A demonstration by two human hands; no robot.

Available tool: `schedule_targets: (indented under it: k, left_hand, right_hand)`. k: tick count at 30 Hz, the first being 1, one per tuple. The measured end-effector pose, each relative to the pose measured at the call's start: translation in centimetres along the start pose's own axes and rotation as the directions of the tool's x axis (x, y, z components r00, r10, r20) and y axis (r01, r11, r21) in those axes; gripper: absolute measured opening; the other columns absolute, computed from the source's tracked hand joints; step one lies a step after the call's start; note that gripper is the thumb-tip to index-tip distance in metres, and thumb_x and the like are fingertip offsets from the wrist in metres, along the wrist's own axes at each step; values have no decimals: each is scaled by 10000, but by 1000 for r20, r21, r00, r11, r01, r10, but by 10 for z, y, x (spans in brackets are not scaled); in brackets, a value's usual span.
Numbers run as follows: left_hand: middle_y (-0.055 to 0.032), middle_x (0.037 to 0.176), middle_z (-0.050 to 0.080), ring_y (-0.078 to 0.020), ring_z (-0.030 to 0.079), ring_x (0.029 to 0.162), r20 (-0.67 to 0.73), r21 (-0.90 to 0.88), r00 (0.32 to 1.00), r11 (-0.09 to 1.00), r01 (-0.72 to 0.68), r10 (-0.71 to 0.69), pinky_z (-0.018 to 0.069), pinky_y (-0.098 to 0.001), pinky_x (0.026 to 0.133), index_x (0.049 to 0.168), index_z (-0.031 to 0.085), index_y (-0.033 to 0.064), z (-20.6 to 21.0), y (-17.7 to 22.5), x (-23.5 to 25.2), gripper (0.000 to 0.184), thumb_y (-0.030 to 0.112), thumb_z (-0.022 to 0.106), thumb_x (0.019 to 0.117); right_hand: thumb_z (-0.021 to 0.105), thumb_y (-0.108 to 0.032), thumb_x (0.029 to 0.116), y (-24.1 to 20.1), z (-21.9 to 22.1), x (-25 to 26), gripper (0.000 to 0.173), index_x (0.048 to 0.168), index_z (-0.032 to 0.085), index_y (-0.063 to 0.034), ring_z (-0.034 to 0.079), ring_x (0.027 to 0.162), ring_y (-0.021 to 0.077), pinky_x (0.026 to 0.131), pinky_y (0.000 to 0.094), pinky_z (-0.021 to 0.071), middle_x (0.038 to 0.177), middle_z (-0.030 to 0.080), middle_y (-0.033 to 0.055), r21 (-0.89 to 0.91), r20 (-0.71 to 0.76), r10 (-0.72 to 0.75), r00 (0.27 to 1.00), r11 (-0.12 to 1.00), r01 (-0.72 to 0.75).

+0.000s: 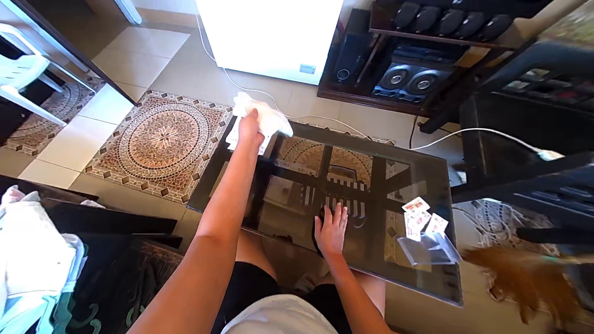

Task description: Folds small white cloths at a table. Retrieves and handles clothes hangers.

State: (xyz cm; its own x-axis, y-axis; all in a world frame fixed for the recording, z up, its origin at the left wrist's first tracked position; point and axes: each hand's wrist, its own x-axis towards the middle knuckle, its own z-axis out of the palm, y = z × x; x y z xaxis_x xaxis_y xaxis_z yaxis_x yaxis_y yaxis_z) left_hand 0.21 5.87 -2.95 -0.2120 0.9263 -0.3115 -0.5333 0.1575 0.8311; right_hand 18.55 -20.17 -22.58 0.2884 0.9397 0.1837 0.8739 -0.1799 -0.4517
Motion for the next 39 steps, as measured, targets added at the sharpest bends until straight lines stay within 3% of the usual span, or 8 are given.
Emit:
schedule_targets:
  k: [4,13,17,20,23,28,34,39]
  left_hand:
    - [-182,1394,526,-242,593,1213,-57,-216,996,973,-84,73,530,-418,1008,1485,359,36,-1,-6,48,404,194,402,1116]
    - [-206,1523,444,-338,537,1317,-271,-134,941,976,171,-202,518,-534,1011,1580,238,112,-88,-94,107,578,152,508,1071]
    - [-217,1570,393,-354,489,1378,-367,169,930,985,32,32,496,-546,1048,1619,159,134,-81,-87,97,768,-76,507,968]
    - [-267,1556,397,-370,487,1376,-376,447,893,893,-62,250,472,-463,1086,1623,113,60,-84,-78,79,841,-31,591,937]
    - [-325,1566,323,-396,414,1408,-238,460,862,833,-306,448,407,-439,1134,1579,170,-53,-94,-76,40,757,-43,582,944]
    - [-242,1659,212,-325,462,1406,-84,482,842,761,-434,533,504,-422,1037,1612,152,30,-148,-60,-47,712,46,545,1018]
    - [-317,1557,374,-373,499,1367,-43,775,636,427,-465,770,488,-439,1060,1496,384,-94,-268,26,-111,538,49,555,1007]
    - [-302,1455,518,-454,440,1413,-4,994,560,67,-91,829,337,-565,1186,1305,640,-45,-368,121,-200,345,126,540,1024]
  right_hand:
    - [573,-210,1003,-3,1,2,475,1377,587,81,303,1455,595,1215,633,240,1548,369,381,-27,34,-5,999,1000,6]
    - [542,-240,1023,-5,0,5,479,1391,583,66,362,1466,513,1207,651,214,1554,400,337,-55,114,29,993,998,-23]
    - [529,-253,1030,-7,0,3,496,1406,565,69,367,1461,516,1206,648,220,1550,396,349,-56,104,27,994,998,-22]
    - [521,-262,1029,-7,1,3,516,1416,550,78,351,1462,534,1208,657,211,1555,376,362,-44,98,24,995,999,-20]
    - [535,-252,1020,-6,1,2,514,1408,553,85,358,1441,568,1193,675,230,1539,381,383,-34,56,1,998,999,1]
    - [520,-272,1026,-8,-1,2,548,1435,516,93,338,1441,590,1190,704,204,1533,369,404,-65,10,-44,999,997,45]
    - [510,-250,1047,-4,0,1,544,1471,467,89,280,1471,585,1211,672,186,1561,310,411,-58,34,-43,999,997,45]
    - [544,-213,1038,5,2,-2,509,1430,504,109,289,1463,590,1220,631,222,1550,313,423,-34,17,-63,998,997,63]
